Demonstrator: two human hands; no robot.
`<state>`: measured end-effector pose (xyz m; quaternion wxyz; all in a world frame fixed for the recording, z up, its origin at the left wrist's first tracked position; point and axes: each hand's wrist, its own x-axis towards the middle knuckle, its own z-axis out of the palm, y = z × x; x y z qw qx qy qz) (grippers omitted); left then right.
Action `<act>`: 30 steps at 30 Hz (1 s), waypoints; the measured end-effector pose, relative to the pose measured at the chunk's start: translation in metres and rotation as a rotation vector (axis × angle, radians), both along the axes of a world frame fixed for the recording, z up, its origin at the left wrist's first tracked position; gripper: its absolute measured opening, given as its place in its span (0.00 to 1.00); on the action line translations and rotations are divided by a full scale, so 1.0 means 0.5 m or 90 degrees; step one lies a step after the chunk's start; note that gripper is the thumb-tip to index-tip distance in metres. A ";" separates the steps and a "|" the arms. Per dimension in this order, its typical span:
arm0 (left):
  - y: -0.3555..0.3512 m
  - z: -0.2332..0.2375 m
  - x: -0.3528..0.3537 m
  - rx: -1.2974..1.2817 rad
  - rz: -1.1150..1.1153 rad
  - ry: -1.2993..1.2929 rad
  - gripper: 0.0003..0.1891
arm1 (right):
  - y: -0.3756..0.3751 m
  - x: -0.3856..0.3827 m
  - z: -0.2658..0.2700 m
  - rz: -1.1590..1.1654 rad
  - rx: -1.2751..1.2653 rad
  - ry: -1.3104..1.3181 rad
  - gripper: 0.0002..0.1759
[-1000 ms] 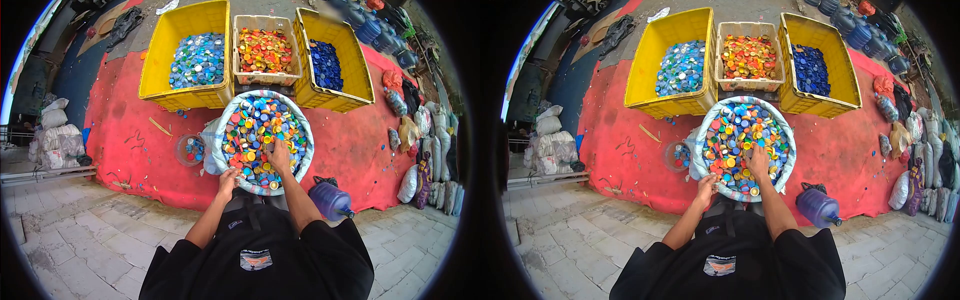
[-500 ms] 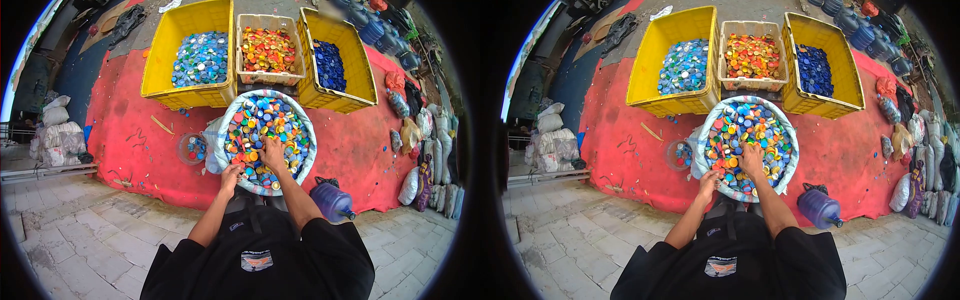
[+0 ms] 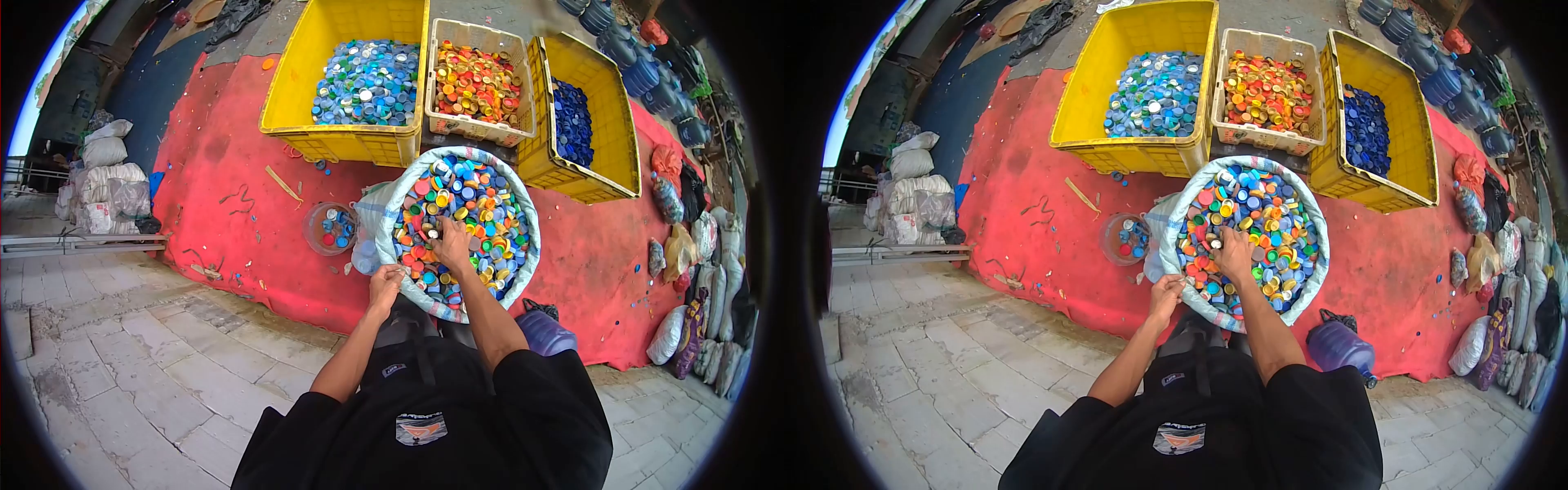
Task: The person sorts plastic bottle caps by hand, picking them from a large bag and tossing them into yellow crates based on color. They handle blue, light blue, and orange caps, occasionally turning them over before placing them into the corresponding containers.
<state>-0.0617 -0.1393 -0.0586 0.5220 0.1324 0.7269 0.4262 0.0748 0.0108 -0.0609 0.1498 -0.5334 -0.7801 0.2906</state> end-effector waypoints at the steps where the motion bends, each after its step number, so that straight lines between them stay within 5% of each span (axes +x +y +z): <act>1: 0.004 -0.011 0.000 0.020 -0.027 0.056 0.16 | 0.001 0.008 0.003 -0.044 -0.037 0.058 0.30; 4: 0.046 0.007 0.000 0.014 -0.164 0.224 0.18 | 0.008 0.054 0.008 -0.170 -0.145 0.229 0.25; 8: 0.104 0.003 0.002 0.157 -0.318 0.516 0.21 | -0.024 0.159 0.027 -0.342 -0.506 0.774 0.11; 12: 0.147 0.003 0.005 0.216 -0.418 0.639 0.21 | -0.073 0.227 0.057 -0.384 -0.624 0.972 0.12; 24: 0.182 -0.032 0.013 0.140 -0.471 0.635 0.15 | -0.123 0.210 0.088 -0.485 -0.722 0.868 0.13; 27: 0.177 -0.021 0.017 0.202 -0.372 0.602 0.13 | -0.096 0.180 0.112 -0.451 -0.727 0.775 0.12; 30: 0.164 -0.007 0.010 0.198 -0.145 0.156 0.11 | -0.056 0.137 0.097 -0.352 -0.621 0.513 0.16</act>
